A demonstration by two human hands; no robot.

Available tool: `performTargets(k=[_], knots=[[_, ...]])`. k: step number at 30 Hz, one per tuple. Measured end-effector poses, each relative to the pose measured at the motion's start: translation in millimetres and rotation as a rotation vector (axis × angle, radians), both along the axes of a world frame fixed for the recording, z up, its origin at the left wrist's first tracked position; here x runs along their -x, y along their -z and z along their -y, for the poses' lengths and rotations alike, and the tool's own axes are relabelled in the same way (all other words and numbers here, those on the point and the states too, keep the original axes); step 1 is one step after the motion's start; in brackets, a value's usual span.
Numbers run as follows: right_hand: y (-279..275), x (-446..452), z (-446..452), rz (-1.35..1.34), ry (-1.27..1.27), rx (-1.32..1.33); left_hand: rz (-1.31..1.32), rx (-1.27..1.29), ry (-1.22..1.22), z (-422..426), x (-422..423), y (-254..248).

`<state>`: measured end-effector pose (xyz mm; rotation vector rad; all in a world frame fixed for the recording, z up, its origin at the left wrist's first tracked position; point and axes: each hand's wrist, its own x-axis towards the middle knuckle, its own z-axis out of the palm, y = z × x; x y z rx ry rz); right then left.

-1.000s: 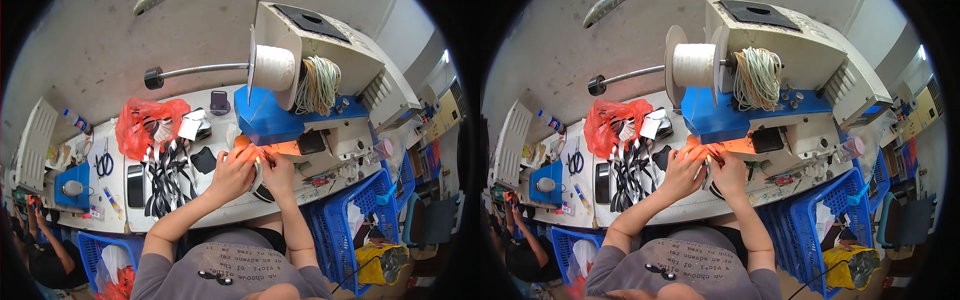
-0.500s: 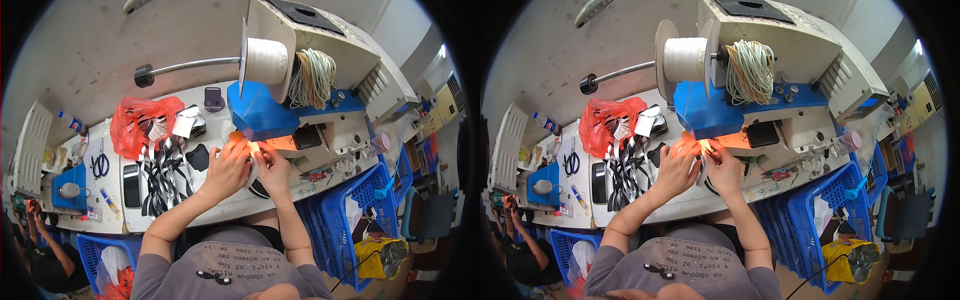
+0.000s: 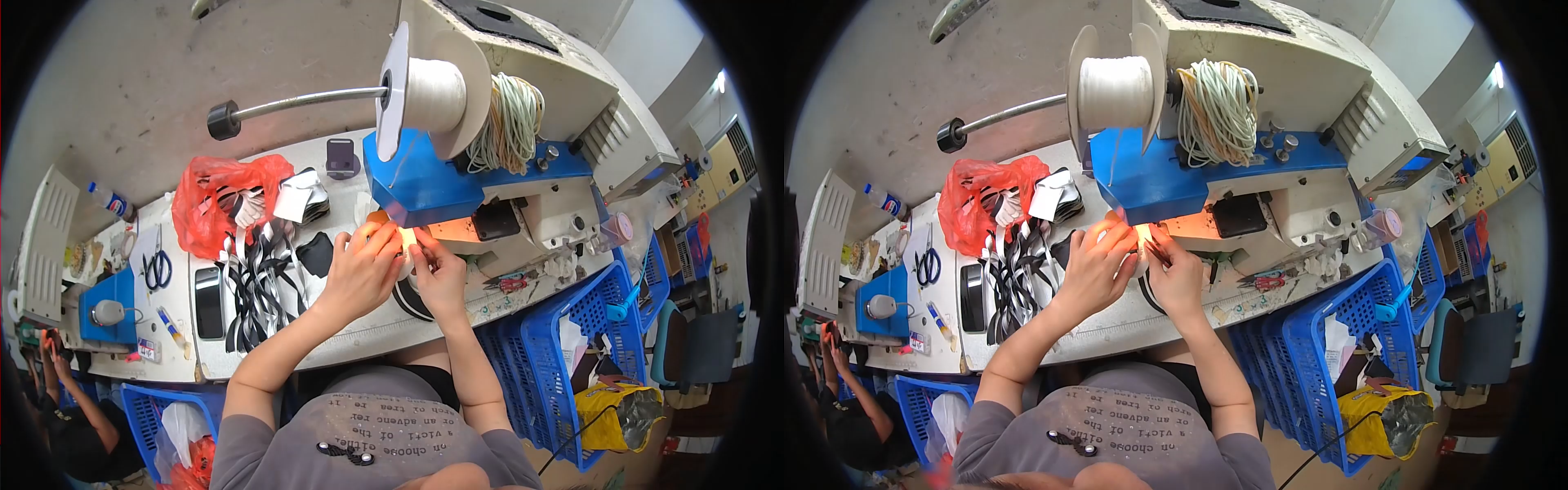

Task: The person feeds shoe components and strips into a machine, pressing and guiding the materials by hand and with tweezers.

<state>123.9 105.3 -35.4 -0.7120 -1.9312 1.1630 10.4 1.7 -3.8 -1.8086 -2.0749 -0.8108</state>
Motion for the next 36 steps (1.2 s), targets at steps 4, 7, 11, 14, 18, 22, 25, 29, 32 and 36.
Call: performTargets(k=[4, 7, 11, 14, 18, 22, 25, 29, 32, 36], knots=[[-2.7, -0.4, 0.6, 0.006, -0.010, -0.013, -0.002, -0.011, 0.017, -0.4, 2.7, 0.4], [-1.9, -0.7, 0.1, 0.006, -0.018, -0.019, -0.007, -0.008, 0.024, -1.2, 3.9, -0.4], [-1.9, -0.7, 0.0, 0.017, -0.012, -0.032, -0.030, 0.000, 0.028, -2.1, 5.2, -0.9], [-2.3, -0.4, 0.6, 0.002, -0.015, -0.014, -0.032, 0.004, 0.026, -2.4, 5.0, -1.0], [-2.2, -1.2, 0.3, -0.001, -0.033, 0.016, -0.037, 0.018, 0.023, -2.6, 4.8, -0.7], [-1.6, -1.6, -0.3, 0.009, -0.038, 0.022, -0.016, 0.008, 0.025, -3.1, 4.1, -1.3], [-2.3, -1.4, 0.0, 0.002, -0.040, 0.039, -0.029, -0.002, 0.018, -4.6, 4.4, -0.5], [-3.9, -2.3, -0.1, 0.001, -0.043, 0.040, -0.030, 0.010, 0.011, -6.0, 3.6, -0.2], [-9.2, -2.8, 1.2, -0.006, -0.053, 0.080, -0.030, 0.013, 0.005, -7.2, 3.2, -0.5], [-3.5, -2.1, -0.8, -0.032, -0.055, 0.092, -0.033, 0.004, 0.006, -7.9, 2.7, -0.9]])
